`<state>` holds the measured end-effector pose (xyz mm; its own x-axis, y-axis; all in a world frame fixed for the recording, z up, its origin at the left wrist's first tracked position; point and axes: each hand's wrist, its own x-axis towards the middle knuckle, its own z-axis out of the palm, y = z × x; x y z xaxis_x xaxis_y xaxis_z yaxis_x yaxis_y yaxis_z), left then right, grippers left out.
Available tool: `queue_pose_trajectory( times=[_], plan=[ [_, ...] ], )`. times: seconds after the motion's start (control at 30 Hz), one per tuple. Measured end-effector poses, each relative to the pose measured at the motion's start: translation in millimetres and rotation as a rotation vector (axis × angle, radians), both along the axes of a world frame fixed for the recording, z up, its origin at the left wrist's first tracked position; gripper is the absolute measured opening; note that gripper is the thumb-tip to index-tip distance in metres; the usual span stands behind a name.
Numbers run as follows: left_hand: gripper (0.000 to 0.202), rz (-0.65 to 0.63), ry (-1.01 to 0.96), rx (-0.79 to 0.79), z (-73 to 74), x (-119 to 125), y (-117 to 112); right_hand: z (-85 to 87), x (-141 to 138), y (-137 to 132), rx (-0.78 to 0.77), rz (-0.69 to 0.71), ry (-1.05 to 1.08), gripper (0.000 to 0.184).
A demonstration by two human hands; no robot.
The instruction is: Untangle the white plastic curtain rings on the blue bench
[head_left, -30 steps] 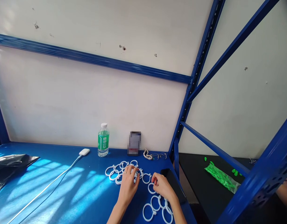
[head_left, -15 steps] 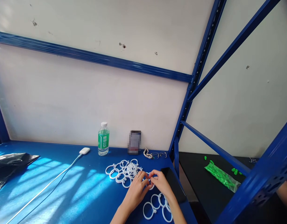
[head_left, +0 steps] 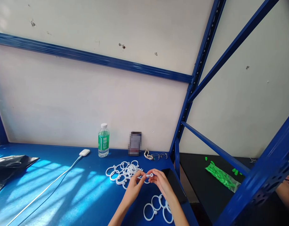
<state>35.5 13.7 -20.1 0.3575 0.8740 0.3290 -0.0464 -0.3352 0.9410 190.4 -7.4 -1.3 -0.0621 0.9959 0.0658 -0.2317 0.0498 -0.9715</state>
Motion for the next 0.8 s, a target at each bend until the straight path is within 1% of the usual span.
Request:
queue_pose_trajectory(
  times=[0.1,0.2,0.33,0.47,0.6,0.67,0.73,0.8],
  plan=[
    [0.036,-0.093,-0.185,-0.206,-7.1,0.0,9.0,2.0,-0.9,-2.5,0.037,0.031,-0.001,0.03],
    [0.04,-0.17,-0.282,-0.316,-16.4,3.9,13.9,-1.7,-1.1,-0.3,0.095,0.008,-0.057,0.033],
    [0.04,-0.171,-0.296,-0.34,-22.9,9.9,13.5,-8.2,-0.8,5.2,0.118,0.007,-0.185,0.038],
    [0.044,-0.172,-0.26,-0.37,-20.6,10.5,11.3,-12.1,-0.7,7.2,0.086,0.009,-0.282,0.041],
    [0.049,-0.198,-0.225,-0.432,-15.2,8.7,8.7,-16.9,-3.3,7.7,0.032,0.097,-0.239,0.038],
    [0.054,-0.207,-0.168,-0.407,-13.2,8.2,7.5,-19.0,-6.4,7.9,-0.009,0.147,-0.219,0.034],
    [0.06,-0.213,-0.121,-0.366,-11.7,8.1,6.4,-19.7,-10.2,7.5,-0.047,0.167,-0.186,0.028],
    [0.063,-0.225,-0.134,-0.372,-9.7,8.1,5.0,-18.4,-14.0,5.9,-0.097,0.178,-0.091,0.026]
  ],
)
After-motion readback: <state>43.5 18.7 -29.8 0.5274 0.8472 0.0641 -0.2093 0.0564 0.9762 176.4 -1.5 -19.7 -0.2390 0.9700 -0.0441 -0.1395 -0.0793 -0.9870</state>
